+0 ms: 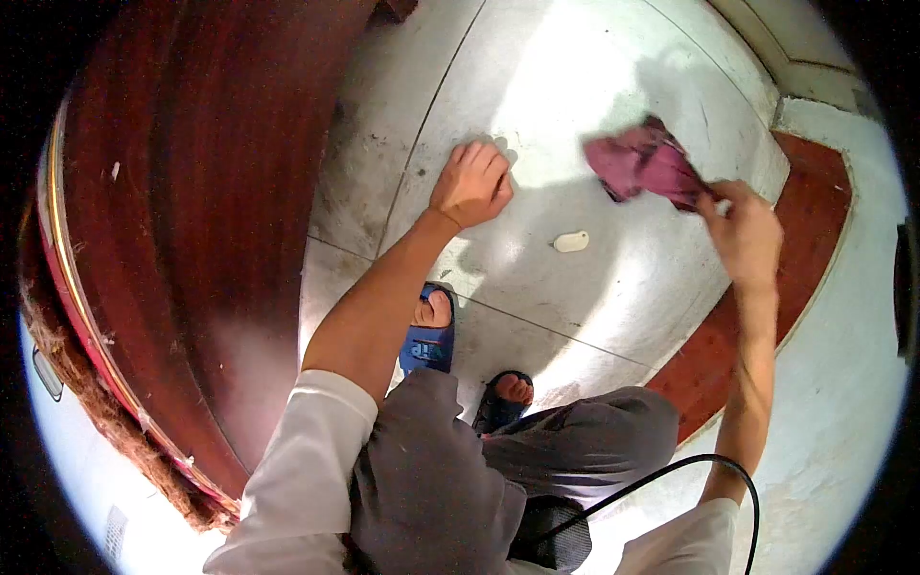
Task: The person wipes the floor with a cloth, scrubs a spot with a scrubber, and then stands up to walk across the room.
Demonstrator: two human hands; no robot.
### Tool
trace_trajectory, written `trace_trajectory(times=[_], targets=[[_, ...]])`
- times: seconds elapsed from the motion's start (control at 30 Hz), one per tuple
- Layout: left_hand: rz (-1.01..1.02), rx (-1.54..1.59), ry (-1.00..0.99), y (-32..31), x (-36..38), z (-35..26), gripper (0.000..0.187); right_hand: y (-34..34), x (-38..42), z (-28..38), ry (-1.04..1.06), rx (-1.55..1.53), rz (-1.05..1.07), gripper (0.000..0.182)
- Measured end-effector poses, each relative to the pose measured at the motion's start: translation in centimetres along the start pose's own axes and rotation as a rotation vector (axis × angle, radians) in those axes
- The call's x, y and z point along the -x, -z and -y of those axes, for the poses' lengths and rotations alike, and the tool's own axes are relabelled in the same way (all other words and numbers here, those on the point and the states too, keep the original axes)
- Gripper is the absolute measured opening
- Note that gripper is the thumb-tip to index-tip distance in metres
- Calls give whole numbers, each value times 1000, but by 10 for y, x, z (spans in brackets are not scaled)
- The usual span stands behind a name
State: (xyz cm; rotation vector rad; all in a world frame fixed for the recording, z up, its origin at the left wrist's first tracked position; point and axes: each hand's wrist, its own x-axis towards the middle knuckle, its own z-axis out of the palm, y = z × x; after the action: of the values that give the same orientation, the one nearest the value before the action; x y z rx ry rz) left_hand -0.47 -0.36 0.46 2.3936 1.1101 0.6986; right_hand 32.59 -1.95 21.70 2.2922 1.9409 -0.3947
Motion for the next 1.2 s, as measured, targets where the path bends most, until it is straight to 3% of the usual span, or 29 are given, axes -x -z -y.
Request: trace_trajectory(times=[0.13,0.17,0.2,0.3,0.4,0.43,0.47,0.63,0.73,0.77,0.8,0.87,0.9,1.03,1.2], targets=[[-1,-44,-8,1,-3,-2,11,59,18,2,113,-62,-146,22],[4,-39,-7,1,-2,-3,11,65,19,2,245,107,-182,23],[5,-39,-9,0,-2,-1,11,61,18,3,241,107,-181,23],[11,-42,-6,-1,-3,0,11,24,2,9,548,-34,-231,24],[5,-53,-12,-1,-2,0,10,-56,-16,4,298,-675,114,15],[-11,-61,-28,-1,-2,0,11,-79,-20,4,189,-757,211,15],[-5,-61,-24,-1,-1,1,11,-90,-22,14,174,-714,167,17],[26,-57,-1,-1,-1,0,12,-134,-42,46,143,-1064,-20,20],[6,-68,-24,-1,-2,1,12,-135,-47,52,146,-981,80,22],[7,-67,-21,-1,-1,1,12,-150,-53,48,283,-832,-55,25],[15,-64,-16,-1,-1,1,12,-152,-52,49,283,-830,-52,25],[23,-60,-12,-1,-2,1,12,-155,-51,51,399,-334,-329,30],[25,-72,-13,-1,-2,1,11,-149,-48,57,336,-264,-424,34],[-16,-68,-16,1,-2,-1,9,-144,-21,59,463,-123,-342,37],[-24,-48,-26,-2,-4,0,8,-177,-12,46,442,-4,-371,38]])
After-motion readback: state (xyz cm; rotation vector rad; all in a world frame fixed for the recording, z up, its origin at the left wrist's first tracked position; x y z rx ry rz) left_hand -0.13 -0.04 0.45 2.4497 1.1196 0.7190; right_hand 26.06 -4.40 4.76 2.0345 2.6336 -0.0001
